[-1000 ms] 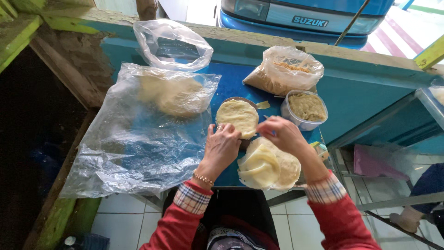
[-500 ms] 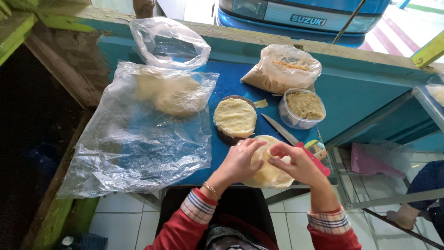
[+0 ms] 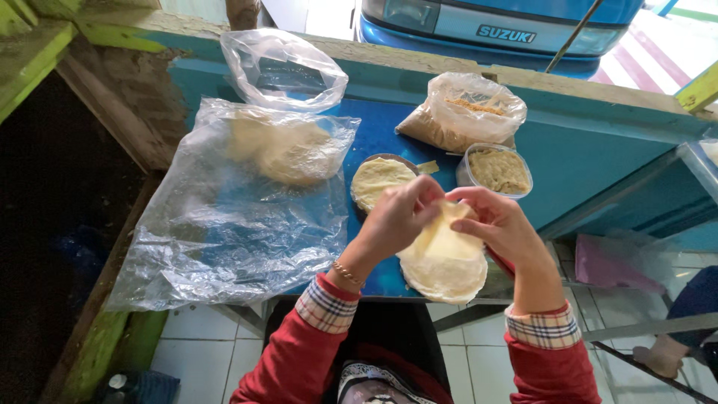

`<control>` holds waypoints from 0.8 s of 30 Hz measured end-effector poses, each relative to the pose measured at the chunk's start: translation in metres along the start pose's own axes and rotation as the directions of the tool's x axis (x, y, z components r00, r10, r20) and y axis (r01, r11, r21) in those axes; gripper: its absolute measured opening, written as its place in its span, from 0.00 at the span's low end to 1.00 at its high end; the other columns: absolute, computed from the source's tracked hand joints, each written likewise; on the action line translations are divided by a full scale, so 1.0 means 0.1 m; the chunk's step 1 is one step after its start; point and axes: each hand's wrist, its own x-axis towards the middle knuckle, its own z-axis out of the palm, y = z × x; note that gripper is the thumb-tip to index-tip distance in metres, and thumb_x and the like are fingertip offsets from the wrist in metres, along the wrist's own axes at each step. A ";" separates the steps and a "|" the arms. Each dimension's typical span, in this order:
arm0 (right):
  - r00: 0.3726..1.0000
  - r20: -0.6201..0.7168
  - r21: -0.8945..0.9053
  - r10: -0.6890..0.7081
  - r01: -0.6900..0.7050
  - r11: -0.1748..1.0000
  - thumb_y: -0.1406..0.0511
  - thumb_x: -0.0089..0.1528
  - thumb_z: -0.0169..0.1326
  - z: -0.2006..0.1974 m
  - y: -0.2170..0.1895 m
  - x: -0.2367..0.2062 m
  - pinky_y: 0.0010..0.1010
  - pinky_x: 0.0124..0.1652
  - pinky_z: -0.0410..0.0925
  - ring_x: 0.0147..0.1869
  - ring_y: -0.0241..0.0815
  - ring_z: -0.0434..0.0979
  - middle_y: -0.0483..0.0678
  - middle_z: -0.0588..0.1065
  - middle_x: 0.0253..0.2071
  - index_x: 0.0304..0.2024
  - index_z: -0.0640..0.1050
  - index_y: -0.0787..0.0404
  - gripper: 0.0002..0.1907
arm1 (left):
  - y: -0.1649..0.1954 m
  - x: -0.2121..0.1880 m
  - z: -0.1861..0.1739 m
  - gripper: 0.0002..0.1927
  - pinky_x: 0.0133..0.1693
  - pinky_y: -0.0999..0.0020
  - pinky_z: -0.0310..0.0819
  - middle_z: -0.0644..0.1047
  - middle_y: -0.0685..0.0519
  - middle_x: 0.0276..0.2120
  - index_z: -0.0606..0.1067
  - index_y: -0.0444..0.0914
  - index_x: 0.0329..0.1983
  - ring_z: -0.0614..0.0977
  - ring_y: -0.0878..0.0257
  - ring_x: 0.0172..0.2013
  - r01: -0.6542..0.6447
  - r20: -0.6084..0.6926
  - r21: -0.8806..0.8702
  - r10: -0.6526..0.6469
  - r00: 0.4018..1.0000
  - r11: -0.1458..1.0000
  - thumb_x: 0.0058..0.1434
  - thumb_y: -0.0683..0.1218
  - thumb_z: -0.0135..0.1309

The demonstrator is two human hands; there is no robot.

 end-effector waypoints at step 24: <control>0.989 -0.129 -0.539 -0.075 -0.006 0.843 0.57 0.61 0.61 0.47 0.22 1.42 0.29 0.37 0.72 0.34 0.34 0.80 0.47 0.82 0.31 0.40 0.84 0.59 0.13 | -1.06 0.62 -0.49 0.04 0.41 0.51 0.78 0.83 0.44 0.32 0.80 0.45 0.36 0.85 0.45 0.37 0.388 -0.402 0.462 -0.201 0.893 0.798 0.61 0.47 0.56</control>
